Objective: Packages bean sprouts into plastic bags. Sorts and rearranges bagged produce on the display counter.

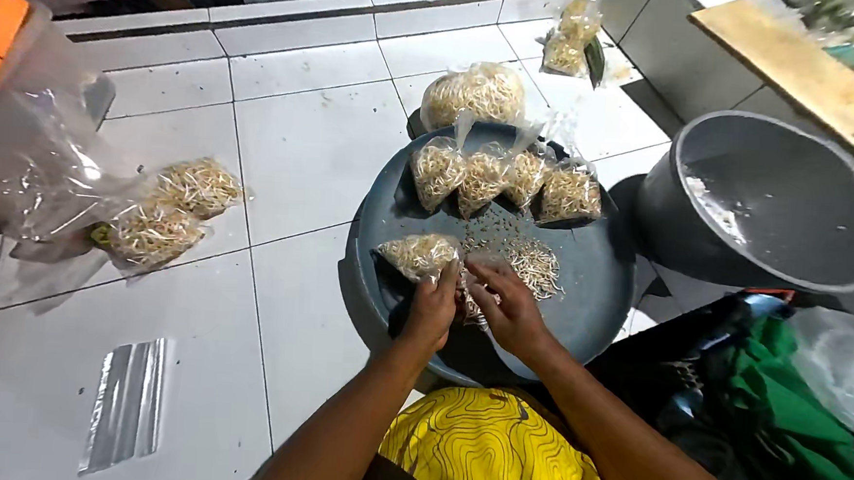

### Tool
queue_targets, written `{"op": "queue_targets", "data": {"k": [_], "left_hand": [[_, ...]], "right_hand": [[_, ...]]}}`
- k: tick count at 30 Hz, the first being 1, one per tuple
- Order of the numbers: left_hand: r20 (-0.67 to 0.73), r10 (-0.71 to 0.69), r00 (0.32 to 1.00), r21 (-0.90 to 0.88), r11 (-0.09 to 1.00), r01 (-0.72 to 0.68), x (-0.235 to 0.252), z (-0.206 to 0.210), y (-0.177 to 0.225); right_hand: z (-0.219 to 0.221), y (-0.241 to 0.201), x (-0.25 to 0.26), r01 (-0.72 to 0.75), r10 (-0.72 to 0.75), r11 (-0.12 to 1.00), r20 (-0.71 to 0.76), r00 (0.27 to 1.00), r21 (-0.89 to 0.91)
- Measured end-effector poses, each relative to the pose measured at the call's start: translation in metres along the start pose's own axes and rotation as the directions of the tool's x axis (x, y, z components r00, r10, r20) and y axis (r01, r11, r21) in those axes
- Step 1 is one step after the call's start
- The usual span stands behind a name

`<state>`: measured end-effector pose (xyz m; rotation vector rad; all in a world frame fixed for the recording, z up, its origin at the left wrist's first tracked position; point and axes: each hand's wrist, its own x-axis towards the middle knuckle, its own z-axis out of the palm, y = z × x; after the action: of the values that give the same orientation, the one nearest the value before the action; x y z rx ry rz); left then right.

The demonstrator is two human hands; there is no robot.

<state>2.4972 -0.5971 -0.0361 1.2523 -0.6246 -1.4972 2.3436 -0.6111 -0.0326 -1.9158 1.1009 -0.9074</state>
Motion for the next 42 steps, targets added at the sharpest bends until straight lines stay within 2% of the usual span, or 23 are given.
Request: {"op": "queue_targets", "data": {"k": [1,2,3,5,7,9,11,13,14,15,16,18,19,21,22,24,27,29,32,35,37,40,42], "left_hand": [[0.031,0.016,0.999,-0.046,0.999,-0.015,-0.001,-0.003,0.001],[0.09,0.045,0.995,-0.104,0.994,-0.035,-0.001,-0.007,0.002],[0.16,0.077,0.984,-0.132,0.99,-0.056,-0.001,-0.012,0.002],[0.24,0.106,0.965,-0.094,0.992,-0.085,0.0,-0.018,0.002],[0.266,0.122,0.956,-0.027,0.993,-0.119,0.004,-0.021,0.003],[0.317,0.151,0.936,0.037,0.984,-0.172,0.006,-0.024,0.007],[0.401,0.204,0.893,0.093,0.961,-0.261,0.005,-0.029,0.019],[0.476,0.228,0.849,0.184,0.919,-0.35,0.001,-0.033,0.041],[0.505,0.214,0.836,0.27,0.881,-0.389,-0.001,-0.036,0.054],[0.524,0.191,0.83,0.393,0.811,-0.434,-0.003,-0.037,0.067],[0.532,0.167,0.83,0.539,0.69,-0.483,-0.005,-0.038,0.08],[0.522,0.148,0.84,0.777,0.324,-0.54,-0.013,-0.034,0.101],[0.511,0.164,0.844,0.838,0.124,-0.532,-0.019,-0.03,0.109],[0.495,0.243,0.834,0.868,-0.188,-0.461,-0.029,-0.02,0.117],[0.486,0.286,0.826,0.868,-0.265,-0.419,-0.032,-0.016,0.118],[0.523,0.392,0.757,0.847,-0.339,-0.411,-0.031,-0.015,0.113],[0.629,0.44,0.641,0.777,-0.318,-0.543,-0.024,-0.026,0.097],[0.659,0.428,0.618,0.742,-0.238,-0.626,-0.021,-0.031,0.086],[0.621,0.389,0.681,0.744,-0.02,-0.667,-0.017,-0.037,0.075],[0.542,0.265,0.797,0.773,0.214,-0.597,-0.014,-0.045,0.076],[0.517,0.226,0.826,0.772,0.293,-0.564,-0.012,-0.049,0.076],[0.484,0.307,0.819,0.735,0.366,-0.572,-0.01,-0.048,0.07],[0.39,0.394,0.832,0.674,0.493,-0.55,-0.01,-0.044,0.063]], "right_hand": [[-0.001,0.0,0.004,0.039,-0.038,0.975,0.009,0.999,-0.217],[-0.001,0.002,0.006,0.048,-0.045,0.942,0.016,0.999,-0.334],[-0.001,0.003,0.007,0.041,-0.03,0.924,0.036,0.999,-0.38],[-0.002,0.005,0.006,0.012,0.026,0.94,0.105,0.994,-0.342],[-0.006,0.008,0.003,-0.075,0.098,0.987,0.165,0.981,-0.14],[-0.009,0.008,-0.001,-0.248,0.209,0.948,0.196,0.958,0.199],[-0.012,0.001,-0.002,-0.382,0.312,0.771,0.222,0.924,0.51],[-0.017,-0.01,0.0,-0.398,0.358,0.585,0.216,0.908,0.706],[-0.02,-0.015,0.002,-0.365,0.357,0.554,0.183,0.916,0.749],[-0.022,-0.021,0.005,-0.315,0.334,0.588,0.132,0.933,0.745],[-0.022,-0.026,0.008,-0.241,0.277,0.682,0.061,0.959,0.69],[-0.02,-0.037,0.015,-0.014,0.054,0.915,-0.087,0.995,0.403],[-0.017,-0.041,0.02,0.111,-0.083,0.969,-0.131,0.988,0.221],[-0.013,-0.05,0.031,0.296,-0.3,0.954,-0.158,0.941,-0.052],[-0.011,-0.054,0.036,0.327,-0.34,0.939,-0.162,0.926,-0.102],[-0.011,-0.061,0.046,0.277,-0.29,0.956,-0.16,0.944,-0.098],[-0.012,-0.065,0.054,0.108,-0.114,0.993,-0.115,0.987,-0.055],[-0.007,-0.061,0.055,0.031,-0.038,0.998,-0.117,0.992,-0.056],[0.0,-0.056,0.047,0.004,-0.022,0.99,-0.127,0.992,-0.142],[-0.001,-0.052,0.034,0.147,-0.149,0.962,0.008,0.989,-0.228],[-0.002,-0.05,0.029,0.202,-0.19,0.94,0.07,0.979,-0.275],[0.0,-0.044,0.029,0.205,-0.217,0.922,-0.001,0.976,-0.329],[0.002,-0.039,0.031,0.194,-0.226,0.924,-0.061,0.972,-0.329]]}}
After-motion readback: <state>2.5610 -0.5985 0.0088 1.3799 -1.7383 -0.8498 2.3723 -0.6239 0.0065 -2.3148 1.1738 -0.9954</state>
